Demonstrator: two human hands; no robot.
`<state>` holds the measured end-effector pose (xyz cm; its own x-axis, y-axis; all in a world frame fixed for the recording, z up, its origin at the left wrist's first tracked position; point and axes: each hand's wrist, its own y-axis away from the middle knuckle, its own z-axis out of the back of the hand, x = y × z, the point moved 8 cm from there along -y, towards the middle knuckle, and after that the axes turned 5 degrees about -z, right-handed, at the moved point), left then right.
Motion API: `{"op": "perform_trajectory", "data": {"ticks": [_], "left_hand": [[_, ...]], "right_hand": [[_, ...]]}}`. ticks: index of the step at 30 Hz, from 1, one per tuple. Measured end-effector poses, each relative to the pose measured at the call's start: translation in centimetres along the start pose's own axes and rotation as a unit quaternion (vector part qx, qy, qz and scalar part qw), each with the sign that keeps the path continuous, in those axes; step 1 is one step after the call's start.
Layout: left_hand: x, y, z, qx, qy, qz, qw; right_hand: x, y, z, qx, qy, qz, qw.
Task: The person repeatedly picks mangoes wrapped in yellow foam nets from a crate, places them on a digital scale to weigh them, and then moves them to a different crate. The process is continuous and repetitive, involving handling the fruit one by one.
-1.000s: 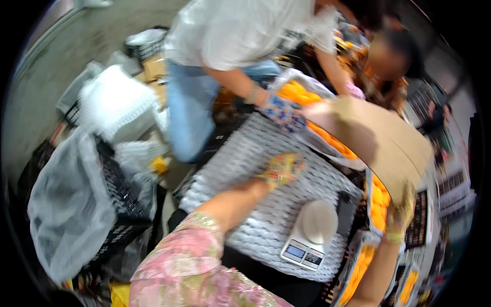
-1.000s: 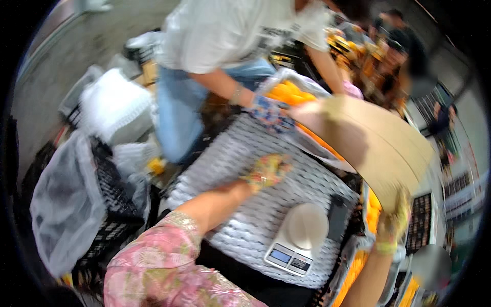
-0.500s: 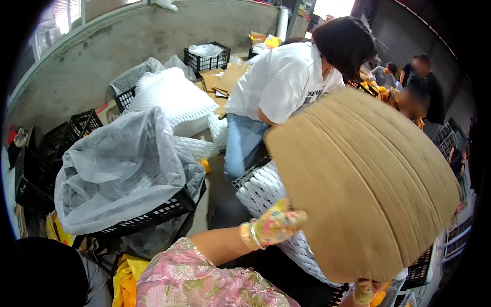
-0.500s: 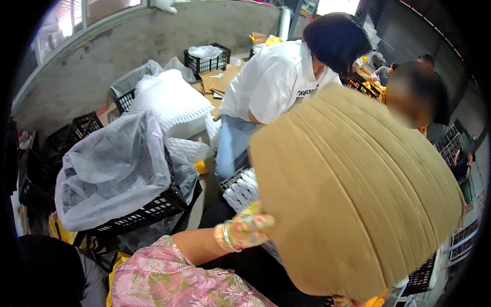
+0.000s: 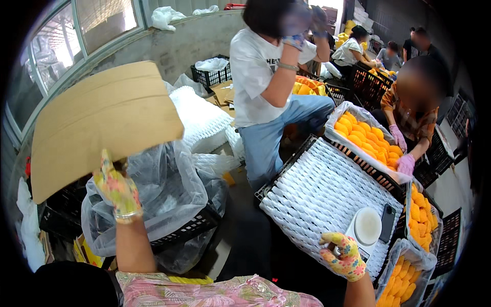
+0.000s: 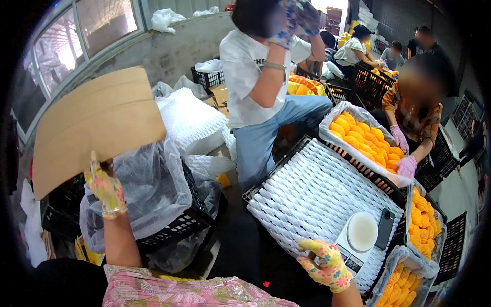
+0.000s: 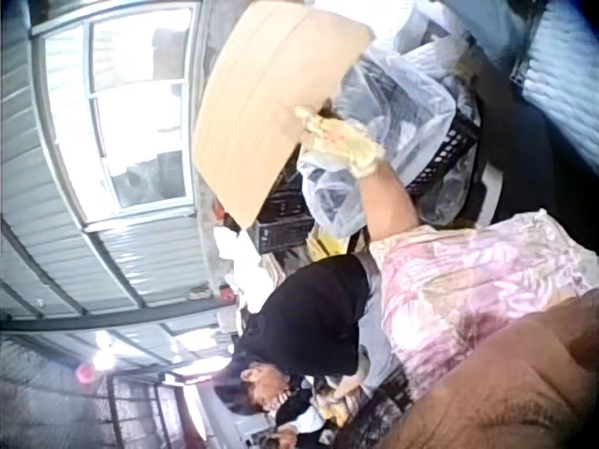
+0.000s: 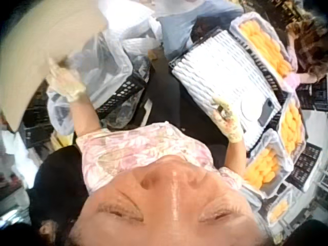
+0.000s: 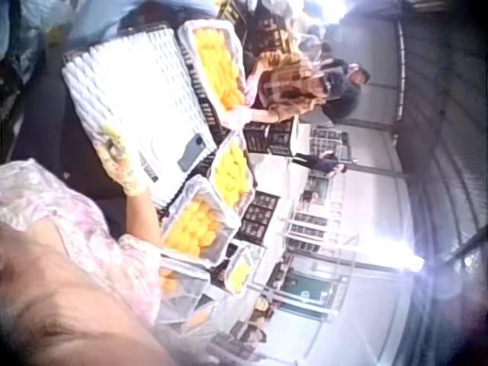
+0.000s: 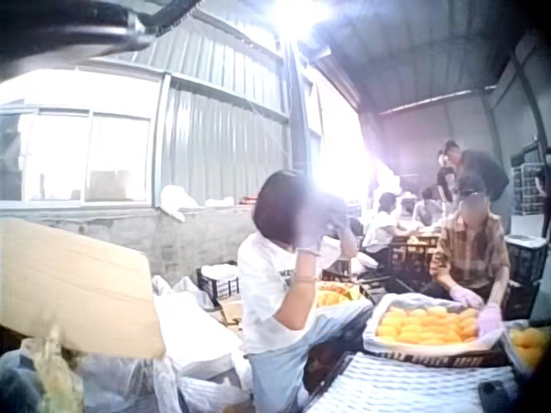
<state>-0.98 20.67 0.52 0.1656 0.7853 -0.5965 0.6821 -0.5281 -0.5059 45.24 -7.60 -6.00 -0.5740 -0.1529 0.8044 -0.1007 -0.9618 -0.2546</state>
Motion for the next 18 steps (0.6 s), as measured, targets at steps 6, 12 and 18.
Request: {"op": "perform_trajectory", "data": {"ticks": [6,12,18], "left_hand": [[9.6,-8.0,-2.9,0.059,-0.062,-0.027,0.996],[18.6,-6.9,-8.3,0.105,-0.199,-0.063,0.972],[39.9,-22.9,-11.3,0.381,-0.021,0.197,0.903]], "right_hand": [[-5.6,6.2,2.0,-0.042,0.037,-0.115,0.992],[-9.7,14.4,3.1,-0.136,-0.006,-0.322,0.937],[-8.4,8.9,4.3,-0.128,0.075,-0.232,0.961]]}}
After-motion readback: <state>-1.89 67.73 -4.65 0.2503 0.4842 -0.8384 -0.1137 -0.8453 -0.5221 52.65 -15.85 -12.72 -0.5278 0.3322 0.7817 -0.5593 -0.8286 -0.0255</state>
